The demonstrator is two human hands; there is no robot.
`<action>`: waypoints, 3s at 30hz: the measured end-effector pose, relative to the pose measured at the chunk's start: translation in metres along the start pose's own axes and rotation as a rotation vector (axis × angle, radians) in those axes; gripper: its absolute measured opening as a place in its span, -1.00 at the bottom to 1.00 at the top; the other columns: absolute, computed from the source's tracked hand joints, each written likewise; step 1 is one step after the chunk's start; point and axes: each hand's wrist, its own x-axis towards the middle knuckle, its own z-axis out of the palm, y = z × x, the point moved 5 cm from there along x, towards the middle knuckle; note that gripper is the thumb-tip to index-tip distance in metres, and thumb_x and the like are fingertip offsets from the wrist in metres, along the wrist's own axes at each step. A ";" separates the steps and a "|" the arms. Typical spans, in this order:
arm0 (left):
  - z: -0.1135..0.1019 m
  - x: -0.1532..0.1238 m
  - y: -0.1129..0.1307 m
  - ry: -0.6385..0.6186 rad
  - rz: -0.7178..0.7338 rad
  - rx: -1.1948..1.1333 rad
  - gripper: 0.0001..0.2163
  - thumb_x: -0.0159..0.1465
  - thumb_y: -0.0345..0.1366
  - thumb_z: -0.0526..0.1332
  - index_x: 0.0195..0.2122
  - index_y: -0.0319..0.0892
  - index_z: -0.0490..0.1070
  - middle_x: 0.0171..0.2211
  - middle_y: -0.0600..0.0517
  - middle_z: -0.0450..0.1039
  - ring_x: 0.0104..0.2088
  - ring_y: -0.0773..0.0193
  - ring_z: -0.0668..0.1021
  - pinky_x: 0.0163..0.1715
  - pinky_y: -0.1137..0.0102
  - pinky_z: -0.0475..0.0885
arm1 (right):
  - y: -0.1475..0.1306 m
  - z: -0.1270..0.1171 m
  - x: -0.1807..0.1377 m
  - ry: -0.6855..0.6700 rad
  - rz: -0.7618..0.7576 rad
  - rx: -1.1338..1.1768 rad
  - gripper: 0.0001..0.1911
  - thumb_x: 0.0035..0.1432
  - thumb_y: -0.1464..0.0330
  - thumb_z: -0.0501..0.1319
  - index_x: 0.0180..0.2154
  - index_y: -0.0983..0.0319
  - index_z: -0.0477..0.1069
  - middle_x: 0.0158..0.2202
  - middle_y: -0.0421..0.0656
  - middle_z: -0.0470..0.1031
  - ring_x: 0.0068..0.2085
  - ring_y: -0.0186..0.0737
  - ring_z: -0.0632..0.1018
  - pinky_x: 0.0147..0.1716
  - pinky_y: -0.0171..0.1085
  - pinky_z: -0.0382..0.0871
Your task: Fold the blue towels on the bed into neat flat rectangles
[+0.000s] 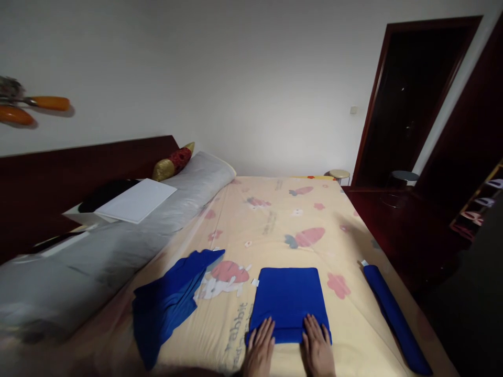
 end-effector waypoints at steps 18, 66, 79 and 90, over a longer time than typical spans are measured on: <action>0.004 0.022 0.002 -0.308 -0.083 -0.130 -0.54 0.38 -0.22 -0.13 0.30 0.16 -0.14 0.33 0.17 0.04 0.29 0.26 0.23 0.21 0.15 0.26 | -0.008 0.010 0.016 -0.100 0.069 -0.002 -0.50 0.29 0.13 -0.10 0.20 0.06 0.23 0.28 -0.15 0.18 0.29 -0.06 0.23 0.19 0.07 0.20; 0.007 -0.017 -0.031 0.116 -0.026 0.090 -0.47 0.05 -0.55 0.06 0.00 0.06 0.44 -0.09 0.19 0.59 -0.09 0.31 0.56 0.02 0.32 0.30 | 0.032 -0.007 -0.021 0.037 0.282 -0.027 -0.56 0.03 0.31 0.04 -0.05 0.03 0.46 0.00 -0.12 0.54 0.01 0.01 0.48 -0.06 -0.01 0.22; 0.039 0.053 -0.008 0.047 -0.207 0.087 -0.61 0.14 -0.54 0.07 -0.11 -0.05 0.53 -0.11 0.01 0.61 -0.06 0.12 0.57 0.03 0.11 0.41 | -0.006 -0.006 0.057 -0.013 0.145 -0.095 -0.54 0.07 0.43 0.00 -0.04 0.12 0.47 0.00 -0.10 0.54 0.04 -0.03 0.49 0.11 0.01 0.18; 0.005 0.035 -0.037 -0.017 0.011 0.068 -0.49 0.34 -0.26 -0.03 0.30 0.12 -0.09 0.24 0.14 0.27 0.18 0.30 0.39 0.13 0.27 0.28 | 0.038 0.024 0.035 0.139 0.009 -0.129 -0.56 0.22 0.21 0.00 0.09 0.08 0.38 0.19 -0.16 0.34 0.20 -0.05 0.38 0.13 0.02 0.27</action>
